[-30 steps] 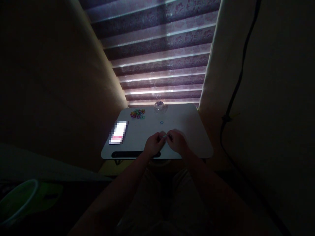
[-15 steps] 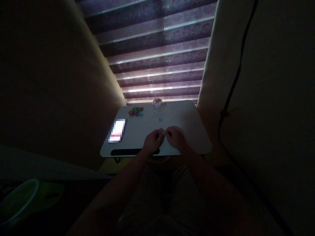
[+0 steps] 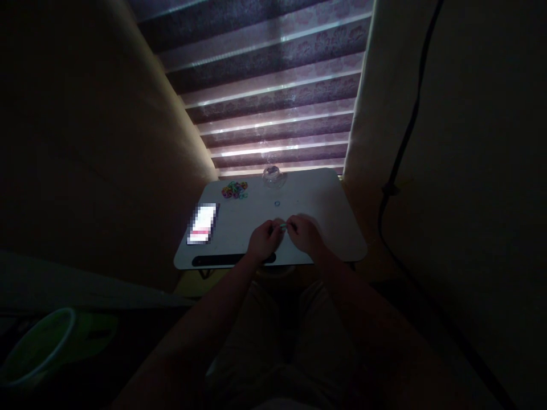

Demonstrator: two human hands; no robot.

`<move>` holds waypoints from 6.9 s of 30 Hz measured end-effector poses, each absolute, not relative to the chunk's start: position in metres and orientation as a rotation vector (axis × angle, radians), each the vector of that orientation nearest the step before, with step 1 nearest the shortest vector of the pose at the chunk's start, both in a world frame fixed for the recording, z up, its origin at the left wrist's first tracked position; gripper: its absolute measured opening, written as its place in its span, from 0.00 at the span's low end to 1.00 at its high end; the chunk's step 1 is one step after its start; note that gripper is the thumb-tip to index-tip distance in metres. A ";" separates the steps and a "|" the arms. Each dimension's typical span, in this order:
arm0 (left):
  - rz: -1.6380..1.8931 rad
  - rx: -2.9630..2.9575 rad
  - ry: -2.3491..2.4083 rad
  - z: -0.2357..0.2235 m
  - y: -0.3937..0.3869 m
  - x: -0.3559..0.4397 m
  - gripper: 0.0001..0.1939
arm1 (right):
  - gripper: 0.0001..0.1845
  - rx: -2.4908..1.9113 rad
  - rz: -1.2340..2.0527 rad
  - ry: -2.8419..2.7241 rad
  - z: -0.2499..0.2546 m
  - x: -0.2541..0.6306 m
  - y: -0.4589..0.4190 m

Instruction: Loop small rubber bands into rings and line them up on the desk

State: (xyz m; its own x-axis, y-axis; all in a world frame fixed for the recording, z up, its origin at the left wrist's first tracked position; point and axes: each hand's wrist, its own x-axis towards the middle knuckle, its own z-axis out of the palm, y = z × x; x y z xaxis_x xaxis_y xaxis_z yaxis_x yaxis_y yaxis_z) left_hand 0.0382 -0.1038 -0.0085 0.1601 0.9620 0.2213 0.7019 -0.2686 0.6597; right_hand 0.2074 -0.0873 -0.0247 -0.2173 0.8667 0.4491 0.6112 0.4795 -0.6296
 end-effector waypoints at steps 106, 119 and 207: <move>0.940 1.998 1.561 -0.011 -0.106 0.038 0.11 | 0.05 -1.261 0.314 -1.963 -0.021 0.205 -0.091; 0.916 1.989 1.581 -0.011 -0.105 0.038 0.11 | 0.05 -1.264 0.333 -1.933 -0.018 0.203 -0.093; 0.982 1.971 1.521 -0.009 -0.107 0.040 0.09 | 0.06 -1.268 0.351 -1.938 -0.019 0.204 -0.093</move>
State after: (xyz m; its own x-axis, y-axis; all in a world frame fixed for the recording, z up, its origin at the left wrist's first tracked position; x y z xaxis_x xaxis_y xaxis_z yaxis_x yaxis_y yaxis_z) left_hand 0.0402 -0.1067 -0.0089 0.1333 0.9573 0.2564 0.6279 -0.2817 0.7255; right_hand 0.2038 -0.0931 -0.0191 -0.1997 0.8676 0.4554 0.6531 0.4643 -0.5983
